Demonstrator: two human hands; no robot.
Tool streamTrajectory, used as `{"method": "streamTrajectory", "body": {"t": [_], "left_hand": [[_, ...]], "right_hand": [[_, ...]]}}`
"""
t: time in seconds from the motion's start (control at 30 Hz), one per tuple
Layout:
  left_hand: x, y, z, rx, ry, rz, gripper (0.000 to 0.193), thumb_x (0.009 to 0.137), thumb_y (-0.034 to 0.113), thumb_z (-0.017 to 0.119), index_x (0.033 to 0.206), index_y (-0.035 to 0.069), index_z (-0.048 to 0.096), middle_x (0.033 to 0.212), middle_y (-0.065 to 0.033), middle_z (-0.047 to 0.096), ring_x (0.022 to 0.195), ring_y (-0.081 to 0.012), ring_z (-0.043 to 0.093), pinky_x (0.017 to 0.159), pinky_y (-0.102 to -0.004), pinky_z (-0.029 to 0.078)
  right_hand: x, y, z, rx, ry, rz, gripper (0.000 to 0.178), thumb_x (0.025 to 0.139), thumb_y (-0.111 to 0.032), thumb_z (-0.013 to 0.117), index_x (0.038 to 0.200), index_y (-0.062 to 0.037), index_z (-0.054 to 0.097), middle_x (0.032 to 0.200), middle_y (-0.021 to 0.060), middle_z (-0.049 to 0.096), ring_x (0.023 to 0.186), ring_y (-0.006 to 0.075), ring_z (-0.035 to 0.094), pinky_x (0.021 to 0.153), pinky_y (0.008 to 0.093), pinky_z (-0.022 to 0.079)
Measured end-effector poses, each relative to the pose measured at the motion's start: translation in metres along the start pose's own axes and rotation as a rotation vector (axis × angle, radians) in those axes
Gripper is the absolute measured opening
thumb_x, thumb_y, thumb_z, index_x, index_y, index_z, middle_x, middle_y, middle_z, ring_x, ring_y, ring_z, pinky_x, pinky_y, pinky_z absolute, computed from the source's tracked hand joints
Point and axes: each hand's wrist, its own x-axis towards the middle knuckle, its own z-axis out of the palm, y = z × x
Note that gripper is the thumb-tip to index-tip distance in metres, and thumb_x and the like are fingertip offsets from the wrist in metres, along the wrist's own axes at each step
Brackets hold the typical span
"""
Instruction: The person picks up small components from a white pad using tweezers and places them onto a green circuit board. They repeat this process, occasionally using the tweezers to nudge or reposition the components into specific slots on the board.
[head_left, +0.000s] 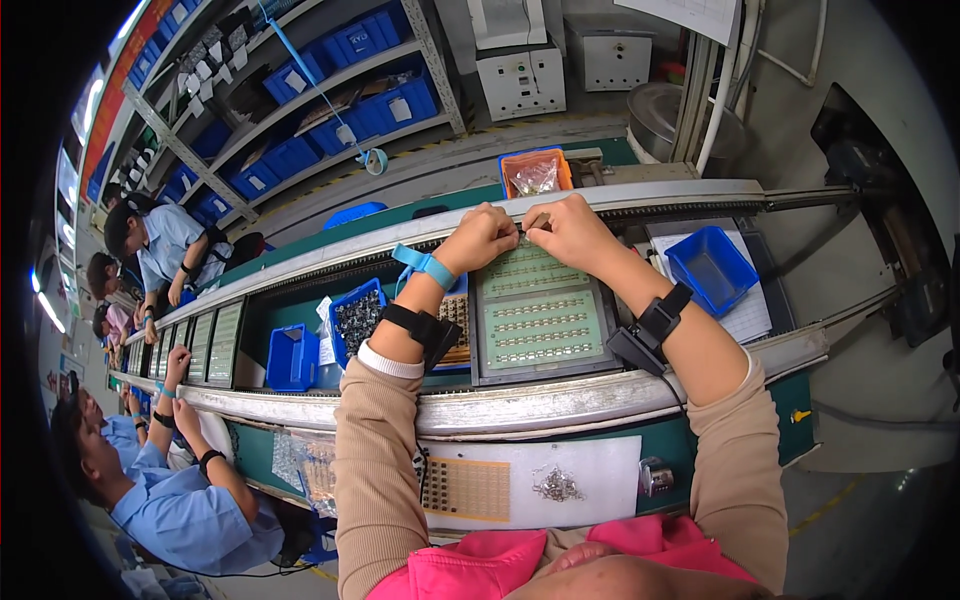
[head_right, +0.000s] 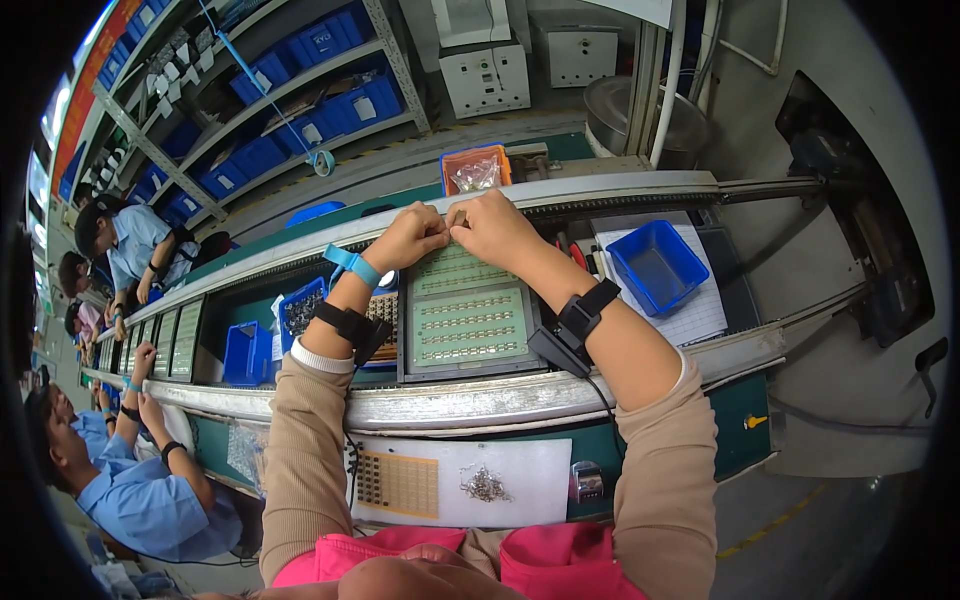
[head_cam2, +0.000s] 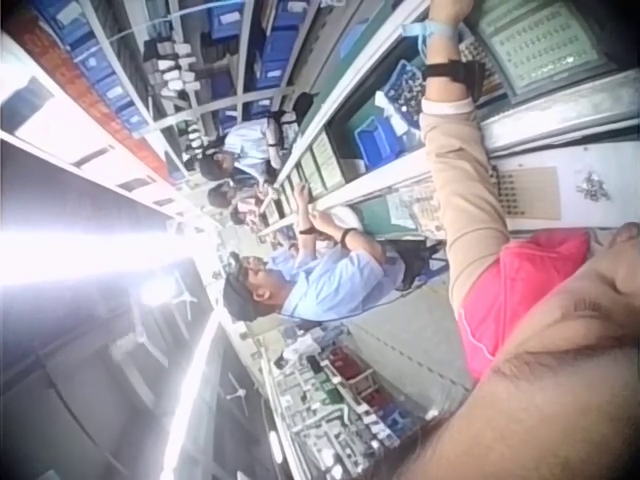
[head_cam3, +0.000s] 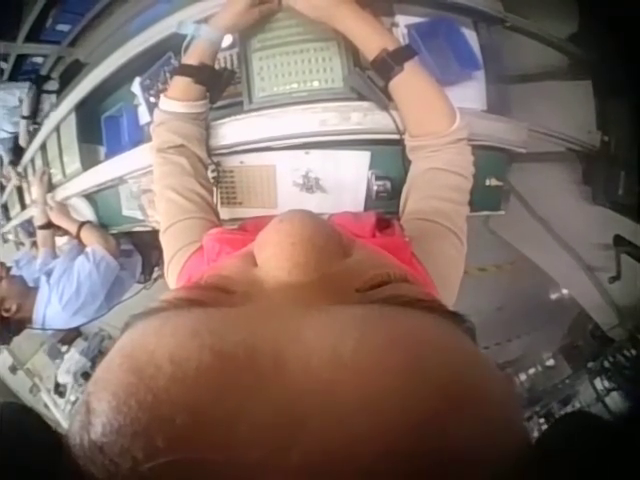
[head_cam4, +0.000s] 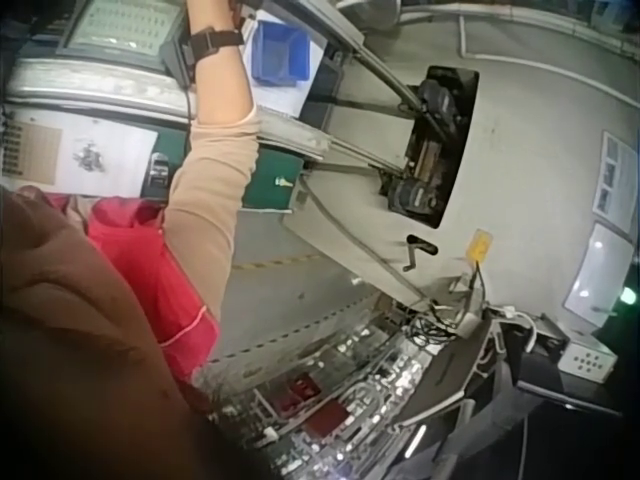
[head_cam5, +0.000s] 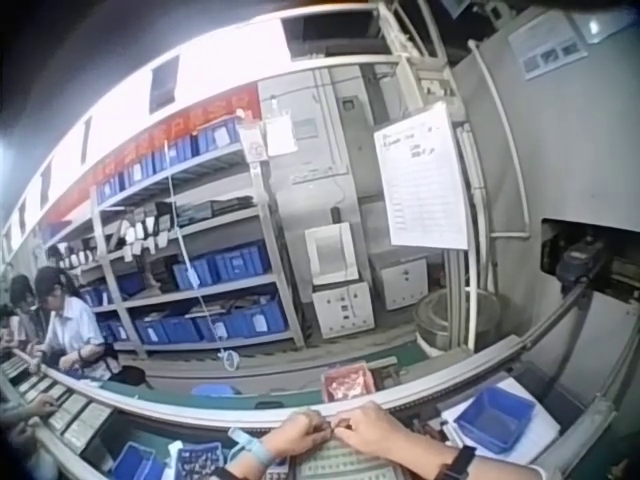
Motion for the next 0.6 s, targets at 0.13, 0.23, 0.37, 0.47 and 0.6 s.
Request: {"method": "streamTrajectory", "body": {"t": [0.13, 0.23, 0.37, 0.47, 0.6], "left_hand": [[-0.001, -0.001, 0.001, -0.03, -0.003, -0.024, 0.013, 0.074, 0.009, 0.067, 0.073, -0.003, 0.061, 0.072, -0.015, 0.058, 0.073, -0.0263, 0.054, 0.067, -0.0346, 0.043], [-0.001, 0.0, -0.001, -0.083, -0.022, -0.07, 0.013, 0.075, 0.008, 0.066, 0.074, -0.003, 0.061, 0.073, -0.0147, 0.059, 0.073, -0.0251, 0.055, 0.066, -0.0338, 0.043], [-0.002, 0.003, -0.003, -0.174, -0.046, -0.131, 0.012, 0.075, 0.008, 0.066, 0.076, -0.004, 0.062, 0.075, -0.0141, 0.061, 0.071, -0.0233, 0.056, 0.065, -0.0319, 0.044], [-0.004, 0.002, -0.006, -0.2, -0.021, -0.112, 0.012, 0.075, 0.008, 0.066, 0.077, -0.004, 0.063, 0.075, -0.0141, 0.062, 0.07, -0.0224, 0.056, 0.064, -0.0308, 0.045], [-0.01, 0.01, -0.021, -0.112, 0.15, -0.053, 0.009, 0.078, 0.006, 0.063, 0.08, -0.003, 0.064, 0.076, -0.0104, 0.063, 0.072, -0.0192, 0.056, 0.065, -0.0299, 0.046]], "right_hand": [[-0.001, 0.001, 0.001, -0.005, -0.001, 0.001, 0.014, 0.071, -0.008, 0.059, 0.078, 0.002, 0.065, 0.069, 0.0173, 0.064, 0.063, 0.0279, 0.064, 0.062, 0.0322, 0.05], [0.0, 0.002, 0.001, -0.006, 0.004, -0.002, 0.014, 0.071, -0.008, 0.059, 0.078, 0.002, 0.065, 0.069, 0.0173, 0.064, 0.063, 0.0278, 0.064, 0.063, 0.0321, 0.05], [-0.001, 0.002, 0.001, -0.011, 0.003, 0.006, 0.014, 0.071, -0.008, 0.058, 0.078, 0.0019, 0.065, 0.069, 0.0176, 0.064, 0.063, 0.0285, 0.064, 0.062, 0.0326, 0.05], [0.0, 0.002, 0.0, -0.031, -0.004, -0.018, 0.01, 0.074, -0.004, 0.061, 0.079, 0.0039, 0.064, 0.068, 0.014, 0.065, 0.063, 0.0186, 0.065, 0.061, 0.0276, 0.05], [0.004, 0.001, -0.003, 0.14, 0.059, 0.055, 0.01, 0.075, -0.002, 0.06, 0.082, 0.0044, 0.063, 0.066, 0.0106, 0.065, 0.063, 0.0149, 0.064, 0.06, 0.0262, 0.05]]}}
